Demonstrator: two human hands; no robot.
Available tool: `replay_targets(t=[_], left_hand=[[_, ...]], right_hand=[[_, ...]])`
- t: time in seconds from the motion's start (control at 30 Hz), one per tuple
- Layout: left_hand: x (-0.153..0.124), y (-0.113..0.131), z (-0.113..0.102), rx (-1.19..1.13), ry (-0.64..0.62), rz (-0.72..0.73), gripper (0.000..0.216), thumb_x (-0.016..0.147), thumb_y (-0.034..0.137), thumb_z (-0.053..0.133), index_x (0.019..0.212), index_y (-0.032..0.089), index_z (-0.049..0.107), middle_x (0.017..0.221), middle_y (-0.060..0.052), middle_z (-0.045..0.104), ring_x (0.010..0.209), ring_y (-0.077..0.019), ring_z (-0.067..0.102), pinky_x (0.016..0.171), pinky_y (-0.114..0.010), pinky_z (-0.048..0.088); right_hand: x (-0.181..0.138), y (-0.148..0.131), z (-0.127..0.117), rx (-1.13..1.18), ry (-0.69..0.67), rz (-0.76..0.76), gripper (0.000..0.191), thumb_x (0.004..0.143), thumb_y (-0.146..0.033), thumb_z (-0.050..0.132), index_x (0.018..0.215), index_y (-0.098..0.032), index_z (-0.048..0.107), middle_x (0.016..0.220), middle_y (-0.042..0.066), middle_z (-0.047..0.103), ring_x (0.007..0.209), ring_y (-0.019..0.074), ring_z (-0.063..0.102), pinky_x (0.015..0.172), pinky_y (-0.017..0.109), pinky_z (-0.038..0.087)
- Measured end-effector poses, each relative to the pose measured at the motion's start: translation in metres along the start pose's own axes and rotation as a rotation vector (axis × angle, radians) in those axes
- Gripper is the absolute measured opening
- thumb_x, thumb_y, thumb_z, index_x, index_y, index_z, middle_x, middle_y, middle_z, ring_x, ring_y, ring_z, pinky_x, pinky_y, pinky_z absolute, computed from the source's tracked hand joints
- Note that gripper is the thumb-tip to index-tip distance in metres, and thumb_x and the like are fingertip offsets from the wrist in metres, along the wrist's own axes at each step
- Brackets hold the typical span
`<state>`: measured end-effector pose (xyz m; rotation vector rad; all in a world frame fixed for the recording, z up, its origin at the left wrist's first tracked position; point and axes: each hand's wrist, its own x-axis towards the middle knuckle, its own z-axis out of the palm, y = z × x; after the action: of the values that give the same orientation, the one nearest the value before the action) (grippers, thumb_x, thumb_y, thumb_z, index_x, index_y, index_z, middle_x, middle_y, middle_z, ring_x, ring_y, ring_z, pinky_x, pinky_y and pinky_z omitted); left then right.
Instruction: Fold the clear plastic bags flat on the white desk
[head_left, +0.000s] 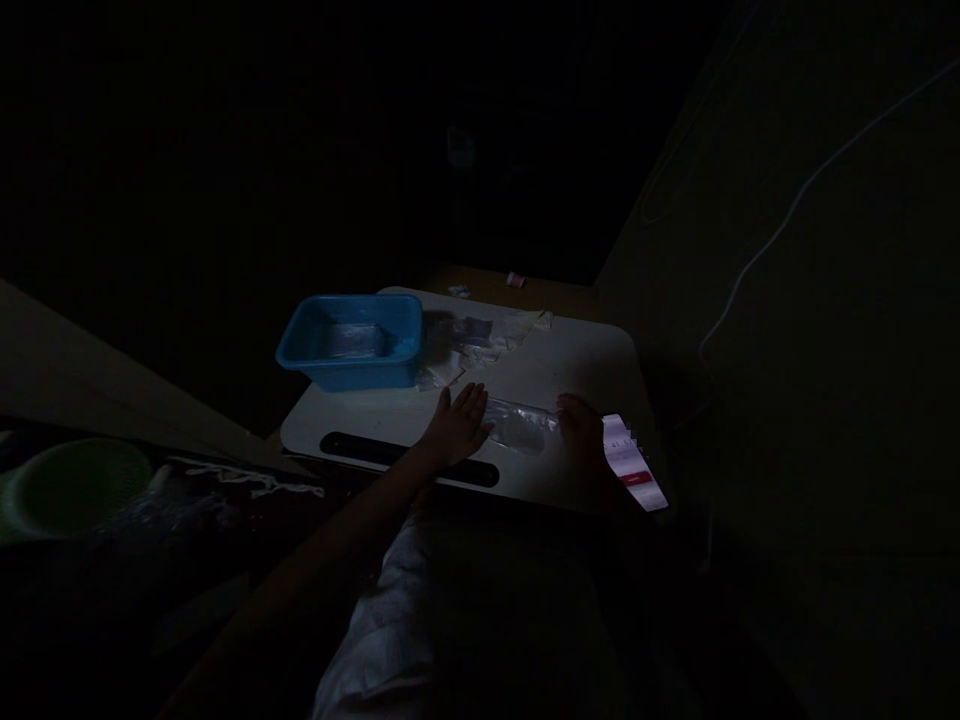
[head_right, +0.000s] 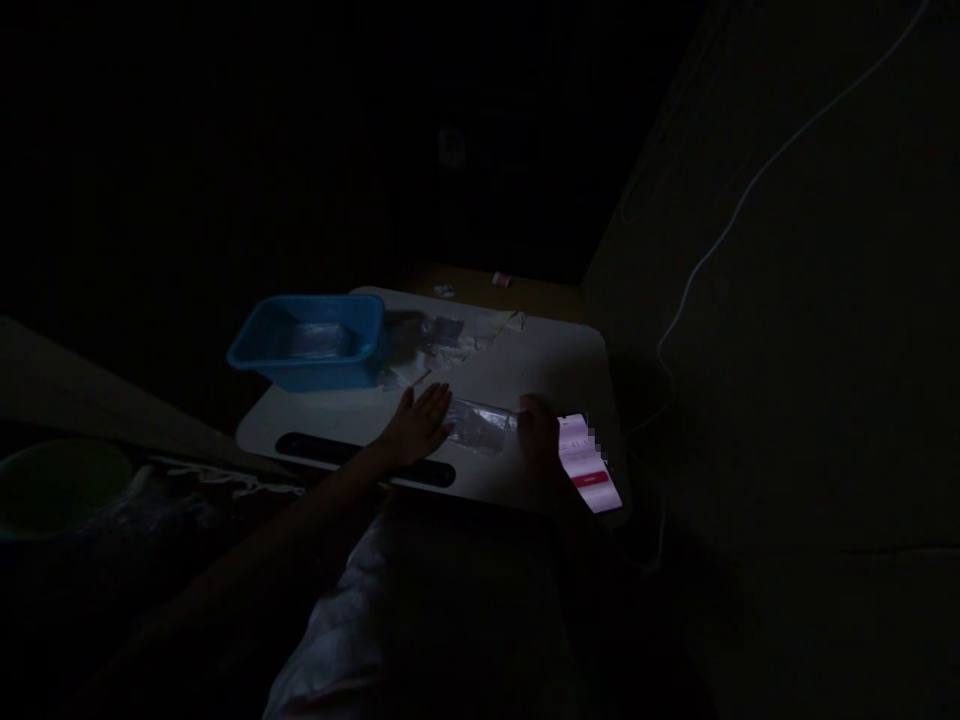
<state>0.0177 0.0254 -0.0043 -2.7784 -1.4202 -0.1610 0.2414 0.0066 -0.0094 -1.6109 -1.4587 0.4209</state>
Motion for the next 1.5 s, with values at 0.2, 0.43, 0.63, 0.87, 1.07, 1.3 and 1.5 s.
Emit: replay_targets(t=[0.2, 0.43, 0.63, 0.87, 1.07, 1.3, 1.5], left_hand=[[0.001, 0.000, 0.002, 0.055, 0.012, 0.003, 0.054, 0.089, 0.037, 0.023, 0.133, 0.008, 0.030, 0.141, -0.016, 0.024, 0.131, -0.0264, 0.019, 0.101, -0.054, 0.018], [0.000, -0.002, 0.002, 0.060, -0.035, 0.018, 0.055, 0.084, 0.033, 0.033, 0.134, 0.010, 0.030, 0.143, -0.015, 0.022, 0.132, -0.0275, 0.018, 0.101, -0.053, 0.018], [-0.001, -0.001, 0.001, 0.053, -0.025, 0.009, 0.056, 0.085, 0.035, 0.032, 0.134, 0.010, 0.029, 0.142, -0.015, 0.023, 0.131, -0.0278, 0.018, 0.100, -0.053, 0.018], [-0.002, 0.002, 0.000, 0.048, 0.024, 0.004, 0.054, 0.089, 0.039, 0.024, 0.132, 0.008, 0.032, 0.141, -0.016, 0.026, 0.131, -0.0266, 0.020, 0.100, -0.053, 0.019], [-0.001, 0.000, 0.004, 0.044, 0.052, 0.009, 0.056, 0.089, 0.041, 0.023, 0.133, 0.007, 0.030, 0.141, -0.017, 0.026, 0.131, -0.0270, 0.021, 0.100, -0.054, 0.018], [-0.001, 0.000, 0.005, 0.042, 0.043, 0.002, 0.054, 0.089, 0.040, 0.024, 0.134, 0.010, 0.029, 0.141, -0.016, 0.026, 0.131, -0.0258, 0.019, 0.101, -0.053, 0.018], [-0.001, 0.001, 0.002, 0.043, 0.022, -0.003, 0.054, 0.089, 0.040, 0.023, 0.133, 0.009, 0.030, 0.141, -0.016, 0.025, 0.131, -0.0264, 0.019, 0.101, -0.053, 0.018]], right_hand=[[-0.021, -0.045, 0.030, -0.365, -0.217, -0.383, 0.043, 0.082, -0.018, 0.031, 0.118, -0.009, 0.051, 0.122, 0.013, 0.052, 0.117, 0.0210, 0.042, 0.100, 0.037, 0.034], [-0.034, -0.064, 0.066, -0.601, -0.397, -0.422, 0.056, 0.090, -0.038, 0.020, 0.132, -0.001, 0.033, 0.139, 0.017, 0.032, 0.131, 0.0233, 0.023, 0.107, 0.043, 0.015], [-0.037, -0.053, 0.060, -0.698, -0.335, -0.423, 0.058, 0.090, -0.041, 0.021, 0.130, -0.003, 0.035, 0.137, 0.017, 0.033, 0.130, 0.0249, 0.024, 0.106, 0.047, 0.009], [-0.037, -0.036, 0.048, -0.767, -0.219, -0.413, 0.057, 0.089, -0.042, 0.025, 0.128, -0.003, 0.038, 0.135, 0.020, 0.037, 0.128, 0.0268, 0.028, 0.104, 0.052, 0.007], [-0.034, -0.022, 0.034, -0.816, -0.169, -0.377, 0.056, 0.089, -0.039, 0.028, 0.127, -0.001, 0.039, 0.134, 0.022, 0.038, 0.127, 0.0280, 0.029, 0.102, 0.056, 0.006], [-0.032, -0.013, 0.021, -0.867, -0.155, -0.304, 0.057, 0.088, -0.041, 0.027, 0.125, 0.001, 0.040, 0.134, 0.025, 0.035, 0.128, 0.0310, 0.026, 0.100, 0.056, 0.014], [-0.033, -0.012, 0.018, -0.871, -0.150, -0.289, 0.059, 0.088, -0.041, 0.027, 0.126, 0.003, 0.038, 0.133, 0.026, 0.037, 0.127, 0.0317, 0.026, 0.099, 0.057, 0.015]])
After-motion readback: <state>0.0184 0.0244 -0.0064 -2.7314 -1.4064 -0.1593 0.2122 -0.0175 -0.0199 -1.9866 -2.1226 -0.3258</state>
